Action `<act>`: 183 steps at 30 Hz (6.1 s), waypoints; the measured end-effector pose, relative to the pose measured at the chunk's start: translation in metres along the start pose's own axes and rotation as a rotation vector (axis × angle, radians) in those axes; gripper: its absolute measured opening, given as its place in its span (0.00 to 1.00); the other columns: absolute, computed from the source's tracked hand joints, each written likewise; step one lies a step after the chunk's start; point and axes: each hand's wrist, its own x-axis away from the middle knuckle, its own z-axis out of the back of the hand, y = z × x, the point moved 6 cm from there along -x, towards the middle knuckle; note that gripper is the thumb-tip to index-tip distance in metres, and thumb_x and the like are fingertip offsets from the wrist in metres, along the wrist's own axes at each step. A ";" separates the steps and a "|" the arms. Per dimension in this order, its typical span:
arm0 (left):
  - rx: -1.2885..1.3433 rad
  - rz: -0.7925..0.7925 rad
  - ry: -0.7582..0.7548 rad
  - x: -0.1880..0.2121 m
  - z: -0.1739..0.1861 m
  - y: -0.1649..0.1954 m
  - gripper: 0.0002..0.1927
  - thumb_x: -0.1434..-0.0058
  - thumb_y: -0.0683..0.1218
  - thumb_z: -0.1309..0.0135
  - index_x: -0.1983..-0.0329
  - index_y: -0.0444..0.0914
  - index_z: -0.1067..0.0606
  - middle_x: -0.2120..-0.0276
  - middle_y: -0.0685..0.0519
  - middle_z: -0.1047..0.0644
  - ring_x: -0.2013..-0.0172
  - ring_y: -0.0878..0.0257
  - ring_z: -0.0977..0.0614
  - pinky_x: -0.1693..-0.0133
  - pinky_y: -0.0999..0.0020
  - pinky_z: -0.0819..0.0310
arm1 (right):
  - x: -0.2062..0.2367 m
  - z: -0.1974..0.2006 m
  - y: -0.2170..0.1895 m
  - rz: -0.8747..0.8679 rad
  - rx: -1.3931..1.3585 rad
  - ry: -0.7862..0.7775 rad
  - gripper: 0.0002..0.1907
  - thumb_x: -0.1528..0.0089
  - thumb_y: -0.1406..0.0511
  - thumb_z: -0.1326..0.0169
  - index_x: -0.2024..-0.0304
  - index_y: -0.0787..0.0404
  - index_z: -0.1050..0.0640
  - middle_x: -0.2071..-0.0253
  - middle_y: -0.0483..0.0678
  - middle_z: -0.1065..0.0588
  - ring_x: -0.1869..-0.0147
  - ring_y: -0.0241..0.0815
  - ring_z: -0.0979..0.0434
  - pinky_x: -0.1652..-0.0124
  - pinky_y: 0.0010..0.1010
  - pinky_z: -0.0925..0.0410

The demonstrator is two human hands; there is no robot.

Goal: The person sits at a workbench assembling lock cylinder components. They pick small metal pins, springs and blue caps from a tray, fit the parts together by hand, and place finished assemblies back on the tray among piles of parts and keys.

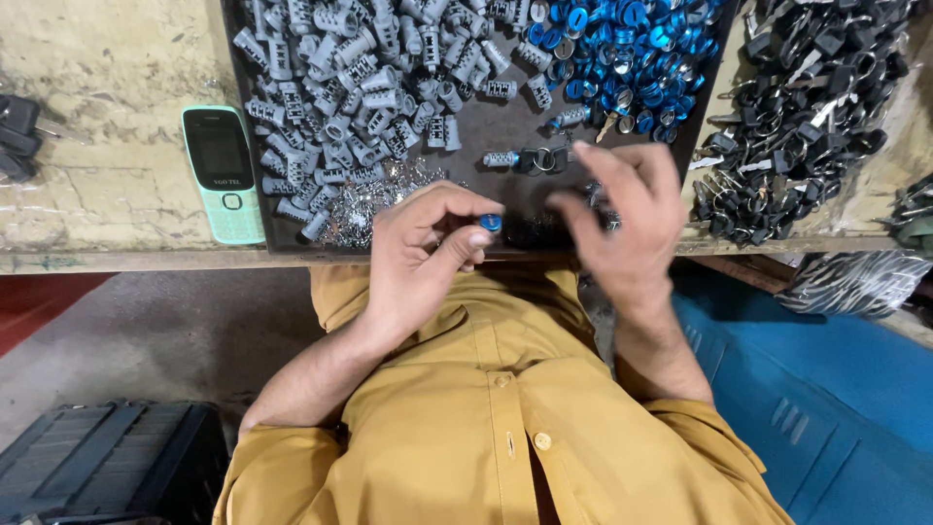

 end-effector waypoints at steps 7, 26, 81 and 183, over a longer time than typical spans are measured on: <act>-0.035 -0.055 0.034 -0.004 0.006 0.012 0.07 0.30 0.38 0.45 0.50 0.33 0.22 0.58 0.54 0.24 0.66 0.73 0.20 0.65 0.77 0.22 | -0.010 -0.014 0.003 0.149 0.236 -0.075 0.16 0.40 0.72 0.32 0.50 0.61 0.17 0.64 0.49 0.28 0.62 0.47 0.25 0.64 0.36 0.32; -0.512 -0.428 -0.002 -0.007 -0.003 0.052 0.13 0.41 0.35 0.38 0.53 0.37 0.22 0.57 0.50 0.21 0.56 0.57 0.18 0.54 0.68 0.22 | 0.008 0.004 -0.043 0.067 -0.358 -0.148 0.12 0.40 0.78 0.40 0.55 0.66 0.18 0.64 0.51 0.23 0.67 0.38 0.26 0.67 0.27 0.34; 0.505 0.075 -0.293 0.014 -0.041 0.030 0.09 0.34 0.46 0.41 0.60 0.34 0.20 0.76 0.57 0.25 0.79 0.73 0.34 0.77 0.77 0.48 | 0.025 0.052 -0.100 0.334 -0.360 0.221 0.15 0.46 0.68 0.32 0.57 0.60 0.17 0.70 0.46 0.30 0.68 0.39 0.29 0.68 0.27 0.35; -0.652 -0.775 -0.016 0.014 -0.006 0.099 0.17 0.48 0.31 0.40 0.55 0.36 0.21 0.65 0.50 0.21 0.65 0.56 0.17 0.64 0.64 0.22 | 0.020 -0.054 -0.033 -0.384 -1.371 -0.386 0.22 0.32 0.69 0.55 0.35 0.65 0.34 0.65 0.43 0.28 0.77 0.25 0.41 0.77 0.18 0.45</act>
